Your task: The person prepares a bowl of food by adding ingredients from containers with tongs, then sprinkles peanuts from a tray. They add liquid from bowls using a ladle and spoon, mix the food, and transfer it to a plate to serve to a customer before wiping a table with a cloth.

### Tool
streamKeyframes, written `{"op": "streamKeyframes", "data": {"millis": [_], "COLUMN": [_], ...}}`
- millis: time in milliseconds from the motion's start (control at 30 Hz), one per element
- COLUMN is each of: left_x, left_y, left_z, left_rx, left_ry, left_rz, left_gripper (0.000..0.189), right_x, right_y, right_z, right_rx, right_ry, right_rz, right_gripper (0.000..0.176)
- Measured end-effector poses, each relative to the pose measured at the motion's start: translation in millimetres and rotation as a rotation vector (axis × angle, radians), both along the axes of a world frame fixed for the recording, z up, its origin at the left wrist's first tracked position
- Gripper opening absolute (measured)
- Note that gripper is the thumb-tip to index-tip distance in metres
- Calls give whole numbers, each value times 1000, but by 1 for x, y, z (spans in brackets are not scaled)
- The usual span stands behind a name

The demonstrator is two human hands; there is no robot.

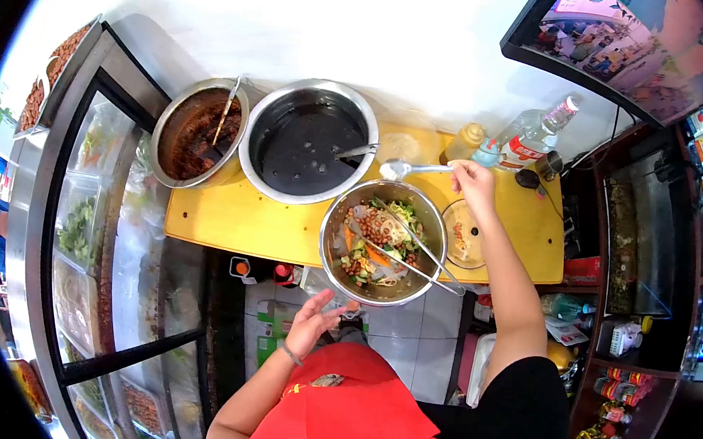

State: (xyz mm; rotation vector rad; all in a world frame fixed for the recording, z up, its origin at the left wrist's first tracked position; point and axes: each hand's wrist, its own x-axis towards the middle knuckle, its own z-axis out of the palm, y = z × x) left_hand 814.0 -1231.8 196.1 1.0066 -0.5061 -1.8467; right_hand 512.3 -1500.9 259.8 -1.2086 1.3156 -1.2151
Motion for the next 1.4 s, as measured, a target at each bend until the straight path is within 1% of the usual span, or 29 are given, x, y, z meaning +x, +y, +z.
{"op": "streamKeyframes", "data": {"millis": [67,133,167,233,267,300,367,400,433,500,533,567,633,667,700,767,800,867,933,1000,1033,1100,1167,1200,1233,1267,1300,1333,1400], "left_x": [-7,-15,-18,-28,-31,-36,-38,-40,-41,-42,-37,-32,-24,-14,-5,6,12,23,24,41,45,53,51,68,91,98,86,92,115], "left_y": [-10,-20,-24,-32,-35,-36,-36,-36,-34,-33,-30,-26,-14,-5,4,22,30,44,60,77,89,110,119,140,158,179,178,194,233], "left_z": [0,-3,-4,2,2,1,-13,-17,-20,-22,-22,-20,-18,-20,-24,-21,-17,-13,-14,-6,-3,0,8,10,-27,-22,-9,0,7], "left_rx": [47,102,157,172,190,210,217,177,135,171,178,186,190,198,209,211,212,243,239,239,262,263,257,266,200,217,233,251,267], "left_ry": [-27,11,41,15,1,-12,27,14,2,-4,-27,-50,-97,-112,-131,-138,-157,-174,-175,-194,-216,-219,-198,-190,-109,-105,-100,-83,-90], "left_rz": [-21,-69,-117,-139,-126,-111,-59,-20,18,99,100,101,132,128,127,170,191,272,376,435,465,560,706,770,824,851,877,930,1043], "left_gripper": [45,40,36,28,25,22,20,19,18,19,20,22,30,31,31,32,32,25,23,22,21,22,22,21,21,22,22,23,23], "right_x": [4,10,13,18,23,28,35,34,26,6,-22,-54,-71,-62,-63,-70,-77,-84,-64,-16,-4,22,31,37,41,69,99,88,108], "right_y": [22,34,30,6,-5,-13,-23,-26,-24,-8,-5,5,37,60,66,65,64,57,63,67,56,23,-40,-73,-89,-104,-54,-94,-73], "right_z": [22,33,28,5,-12,-27,-56,-68,-77,-83,-108,-123,-117,-95,-102,-123,-137,-158,-140,-86,-76,-60,-60,-101,-78,-79,13,-39,-51], "right_rx": [-67,-559,-554,-504,-472,-472,-134,-50,-45,-59,-55,-39,-53,-79,-94,-104,-122,10,-114,-265,-282,-472,-624,-513,-574,-554,-373,-273,-461], "right_ry": [80,343,348,324,215,219,-30,-97,-97,-2,242,679,1192,1267,1274,1091,1084,804,781,698,686,743,921,914,803,622,848,232,433], "right_rz": [69,126,129,-68,-90,-83,-150,-142,-139,-210,-202,-98,-107,-233,-218,-276,-268,-255,-239,-235,-203,-79,-54,25,16,70,119,107,54], "right_gripper": [12,11,11,11,12,12,14,19,19,30,41,43,41,37,37,32,32,23,20,14,14,14,17,18,16,14,11,18,21]}}
